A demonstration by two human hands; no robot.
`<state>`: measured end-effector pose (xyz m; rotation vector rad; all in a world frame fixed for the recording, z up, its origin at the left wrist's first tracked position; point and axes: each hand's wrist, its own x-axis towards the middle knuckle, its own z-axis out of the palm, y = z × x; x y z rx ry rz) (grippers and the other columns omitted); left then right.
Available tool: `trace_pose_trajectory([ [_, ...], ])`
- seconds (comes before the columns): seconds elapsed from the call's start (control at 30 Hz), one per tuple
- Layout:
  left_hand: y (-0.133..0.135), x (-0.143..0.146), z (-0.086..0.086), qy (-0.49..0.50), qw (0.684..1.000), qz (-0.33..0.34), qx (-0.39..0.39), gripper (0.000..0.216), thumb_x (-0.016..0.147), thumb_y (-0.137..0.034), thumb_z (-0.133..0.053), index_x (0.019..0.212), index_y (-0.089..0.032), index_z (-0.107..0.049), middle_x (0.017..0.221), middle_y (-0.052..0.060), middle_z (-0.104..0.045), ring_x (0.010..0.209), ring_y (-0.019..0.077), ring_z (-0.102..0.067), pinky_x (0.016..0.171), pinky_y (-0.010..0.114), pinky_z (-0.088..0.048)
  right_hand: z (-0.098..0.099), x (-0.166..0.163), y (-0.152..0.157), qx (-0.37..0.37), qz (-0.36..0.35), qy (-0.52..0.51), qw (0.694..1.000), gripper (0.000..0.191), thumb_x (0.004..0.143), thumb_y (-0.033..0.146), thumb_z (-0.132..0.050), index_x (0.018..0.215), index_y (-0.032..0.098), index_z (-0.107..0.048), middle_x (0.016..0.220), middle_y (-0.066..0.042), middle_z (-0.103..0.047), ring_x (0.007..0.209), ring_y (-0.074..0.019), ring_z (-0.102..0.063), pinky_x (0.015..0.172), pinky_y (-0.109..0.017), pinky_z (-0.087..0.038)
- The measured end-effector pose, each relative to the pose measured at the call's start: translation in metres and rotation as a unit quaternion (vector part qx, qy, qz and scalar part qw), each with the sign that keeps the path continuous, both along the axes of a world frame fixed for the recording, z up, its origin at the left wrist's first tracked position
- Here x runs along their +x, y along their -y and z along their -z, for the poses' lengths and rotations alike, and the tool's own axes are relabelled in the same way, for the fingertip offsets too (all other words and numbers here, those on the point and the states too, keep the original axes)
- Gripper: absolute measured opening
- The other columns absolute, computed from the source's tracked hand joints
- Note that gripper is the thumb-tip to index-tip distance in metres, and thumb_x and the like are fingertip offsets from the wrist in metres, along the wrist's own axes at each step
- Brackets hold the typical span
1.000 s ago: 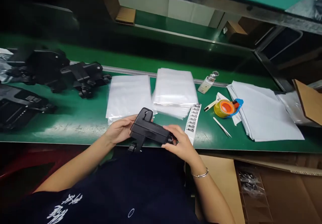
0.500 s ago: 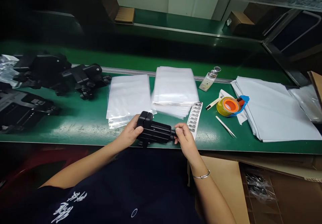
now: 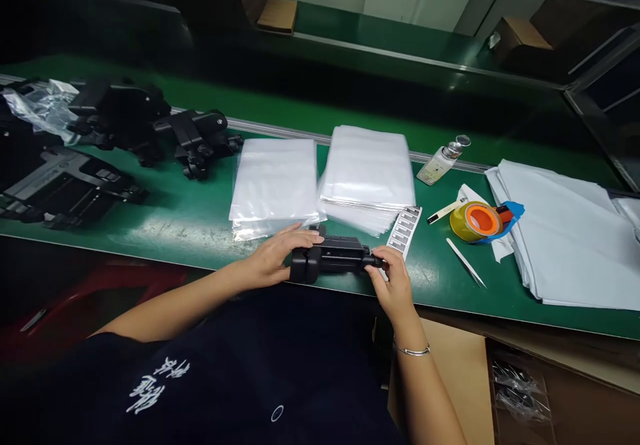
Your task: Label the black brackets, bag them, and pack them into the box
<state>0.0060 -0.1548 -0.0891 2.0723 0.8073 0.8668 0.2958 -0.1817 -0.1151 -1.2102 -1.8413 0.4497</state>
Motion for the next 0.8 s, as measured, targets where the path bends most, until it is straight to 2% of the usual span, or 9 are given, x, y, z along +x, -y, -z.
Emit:
trace_pose_trajectory([
  [0.07,0.001,-0.002,0.000,0.000,0.999,0.006,0.037,0.028,0.089,-0.024,-0.057,0.116,-0.024,-0.055,0.127,0.010,-0.066,0.127,0.0251,-0.056,0.119,0.054,-0.021,0.000,-0.002,-0.001,0.011,-0.002,-0.001,1.000,0.025,0.090,0.022,-0.060,0.114,0.026,-0.054,0.105,-0.008,-0.062,0.098,-0.0223,-0.063,0.075,-0.038,-0.056],
  [0.13,0.002,-0.005,0.000,0.002,1.000,-0.001,0.018,0.031,0.087,-0.026,-0.060,0.117,-0.025,-0.055,0.126,0.010,-0.066,0.126,0.0255,-0.057,0.119,0.054,-0.022,-0.004,-0.004,-0.001,0.023,-0.003,0.009,1.000,0.026,0.089,0.023,-0.060,0.114,0.027,-0.055,0.104,-0.008,-0.063,0.096,-0.0227,-0.063,0.076,-0.040,-0.056],
  [0.27,0.002,-0.010,0.001,0.053,0.982,-0.080,-0.160,0.059,0.075,-0.047,-0.074,0.125,-0.023,-0.054,0.125,0.010,-0.064,0.118,0.0305,-0.059,0.107,0.047,-0.041,-0.022,-0.010,0.004,0.057,-0.039,0.083,0.994,0.029,0.092,0.026,-0.058,0.120,0.027,-0.055,0.104,-0.009,-0.066,0.096,-0.0246,-0.065,0.078,-0.042,-0.056],
  [0.4,0.000,-0.012,0.010,0.174,0.932,-0.133,-0.289,0.073,0.076,-0.071,-0.061,0.124,-0.017,-0.055,0.119,0.012,-0.063,0.111,0.0321,-0.059,0.093,0.039,-0.048,-0.038,-0.026,0.013,0.052,-0.130,0.125,0.982,0.023,0.095,0.030,-0.051,0.118,0.027,-0.058,0.097,-0.007,-0.068,0.081,-0.0216,-0.064,0.071,-0.036,-0.054],
  [0.47,0.001,-0.015,0.012,0.171,0.932,-0.140,-0.287,0.076,0.074,-0.076,-0.059,0.122,-0.017,-0.056,0.116,0.012,-0.063,0.108,0.0309,-0.059,0.091,0.037,-0.048,-0.043,-0.034,0.015,-0.025,-0.123,0.075,0.989,0.023,0.097,0.031,-0.046,0.117,0.027,-0.056,0.092,-0.005,-0.066,0.078,-0.0202,-0.063,0.070,-0.035,-0.052],
  [0.53,0.004,-0.020,0.011,0.123,0.946,-0.149,-0.259,0.081,0.069,-0.078,-0.063,0.123,-0.018,-0.054,0.113,0.011,-0.063,0.105,0.0299,-0.060,0.089,0.037,-0.048,-0.046,-0.041,0.013,-0.170,-0.086,-0.004,0.982,0.026,0.099,0.036,-0.041,0.120,0.026,-0.052,0.083,-0.002,-0.062,0.074,-0.0185,-0.060,0.069,-0.033,-0.050],
  [0.67,0.009,-0.033,0.004,0.004,0.968,-0.162,-0.189,0.082,0.062,-0.073,-0.072,0.121,-0.020,-0.052,0.115,0.010,-0.062,0.104,0.0301,-0.061,0.090,0.040,-0.049,-0.045,-0.045,0.003,-0.446,-0.077,-0.158,0.878,0.030,0.095,0.046,-0.045,0.116,0.026,-0.051,0.070,0.004,-0.048,0.064,-0.0137,-0.052,0.055,-0.025,-0.041],
  [0.73,0.010,-0.034,0.002,-0.003,0.968,-0.174,-0.180,0.079,0.061,-0.071,-0.073,0.118,-0.020,-0.053,0.113,0.009,-0.063,0.103,0.0300,-0.062,0.089,0.041,-0.050,-0.042,-0.046,0.000,-0.488,-0.097,-0.219,0.840,0.033,0.091,0.051,-0.052,0.112,0.025,-0.053,0.067,0.005,-0.047,0.060,-0.0119,-0.048,0.054,-0.023,-0.039],
  [0.8,0.008,-0.032,0.004,0.041,0.961,-0.197,-0.192,0.077,0.063,-0.072,-0.071,0.117,-0.020,-0.053,0.109,0.009,-0.063,0.100,0.0291,-0.062,0.086,0.040,-0.050,-0.036,-0.047,-0.002,-0.461,-0.089,-0.258,0.844,0.040,0.090,0.056,-0.051,0.112,0.023,-0.053,0.065,0.005,-0.049,0.056,-0.0114,-0.046,0.056,-0.025,-0.040],
])
